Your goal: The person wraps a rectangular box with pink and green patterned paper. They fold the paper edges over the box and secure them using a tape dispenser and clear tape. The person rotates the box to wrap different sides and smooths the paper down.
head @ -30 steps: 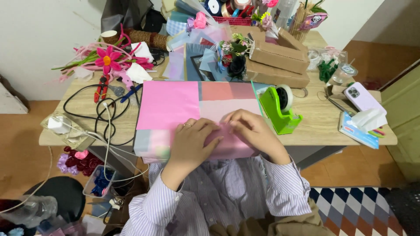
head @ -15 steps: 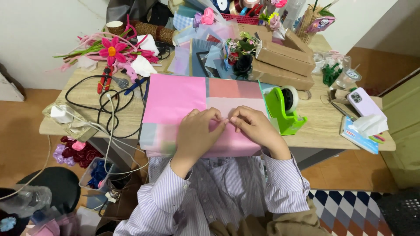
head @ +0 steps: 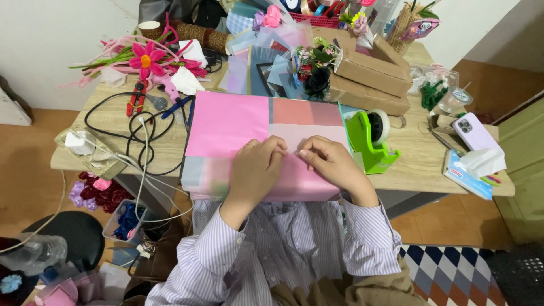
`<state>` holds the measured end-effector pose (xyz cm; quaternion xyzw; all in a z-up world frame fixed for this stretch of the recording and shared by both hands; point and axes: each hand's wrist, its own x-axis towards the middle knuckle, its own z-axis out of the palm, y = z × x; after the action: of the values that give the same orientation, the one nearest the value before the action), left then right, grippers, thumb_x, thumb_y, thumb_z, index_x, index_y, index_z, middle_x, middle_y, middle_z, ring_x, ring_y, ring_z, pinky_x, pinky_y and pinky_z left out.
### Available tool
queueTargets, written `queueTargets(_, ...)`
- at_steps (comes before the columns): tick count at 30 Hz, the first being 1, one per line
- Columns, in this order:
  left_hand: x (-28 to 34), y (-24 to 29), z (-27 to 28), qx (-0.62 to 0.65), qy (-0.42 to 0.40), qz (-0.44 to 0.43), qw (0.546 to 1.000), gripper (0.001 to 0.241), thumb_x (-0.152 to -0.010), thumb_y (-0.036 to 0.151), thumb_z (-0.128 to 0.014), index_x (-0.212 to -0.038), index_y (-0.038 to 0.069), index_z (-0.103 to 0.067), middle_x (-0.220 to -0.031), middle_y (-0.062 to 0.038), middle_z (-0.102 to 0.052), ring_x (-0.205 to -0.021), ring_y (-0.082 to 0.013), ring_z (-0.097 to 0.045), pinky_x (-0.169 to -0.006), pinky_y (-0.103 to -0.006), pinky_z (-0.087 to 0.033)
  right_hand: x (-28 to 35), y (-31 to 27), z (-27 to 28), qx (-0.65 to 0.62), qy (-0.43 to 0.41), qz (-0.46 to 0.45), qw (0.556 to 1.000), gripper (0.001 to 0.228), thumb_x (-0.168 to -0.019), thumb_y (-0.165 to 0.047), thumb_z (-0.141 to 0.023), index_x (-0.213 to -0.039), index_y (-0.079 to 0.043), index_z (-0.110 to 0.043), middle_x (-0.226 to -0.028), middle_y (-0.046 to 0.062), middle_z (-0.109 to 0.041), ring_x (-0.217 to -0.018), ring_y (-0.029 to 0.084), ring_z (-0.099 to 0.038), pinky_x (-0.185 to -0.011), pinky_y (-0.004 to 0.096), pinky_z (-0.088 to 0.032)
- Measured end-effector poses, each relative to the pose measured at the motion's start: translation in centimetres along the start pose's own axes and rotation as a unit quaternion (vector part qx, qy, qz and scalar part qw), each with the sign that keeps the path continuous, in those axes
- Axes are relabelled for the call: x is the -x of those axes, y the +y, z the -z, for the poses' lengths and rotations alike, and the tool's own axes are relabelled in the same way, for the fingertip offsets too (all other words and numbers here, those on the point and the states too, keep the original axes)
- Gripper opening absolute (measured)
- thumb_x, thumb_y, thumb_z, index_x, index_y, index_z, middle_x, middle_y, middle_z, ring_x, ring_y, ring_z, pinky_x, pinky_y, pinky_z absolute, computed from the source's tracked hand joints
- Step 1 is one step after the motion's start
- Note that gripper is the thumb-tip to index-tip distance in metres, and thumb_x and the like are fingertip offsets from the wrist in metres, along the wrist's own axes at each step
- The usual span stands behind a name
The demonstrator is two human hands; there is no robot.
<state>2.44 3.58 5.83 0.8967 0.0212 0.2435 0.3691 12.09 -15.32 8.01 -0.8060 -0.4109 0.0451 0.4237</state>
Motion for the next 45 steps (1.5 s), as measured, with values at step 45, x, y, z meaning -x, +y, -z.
queueTargets(45, -0.6, -2.5, -1.9, 0.036, 0.146, -0.058, 0.987, 0.015, -0.081, 0.015, -0.080, -0.074, 0.015, -0.067, -0.066, -0.004, -0.068, -0.068, -0.0256, -0.071, -0.066, -0.0341, -0.057, -1.0, 0.9, -1.0, -0.069, 0.083, -0.072, 0.992, 0.008, -0.086, -0.008, -0.079, -0.092, -0.003, -0.080, -0.068, 0.008, -0.068, -0.046, 0.012, -0.061, -0.052, 0.026, -0.052)
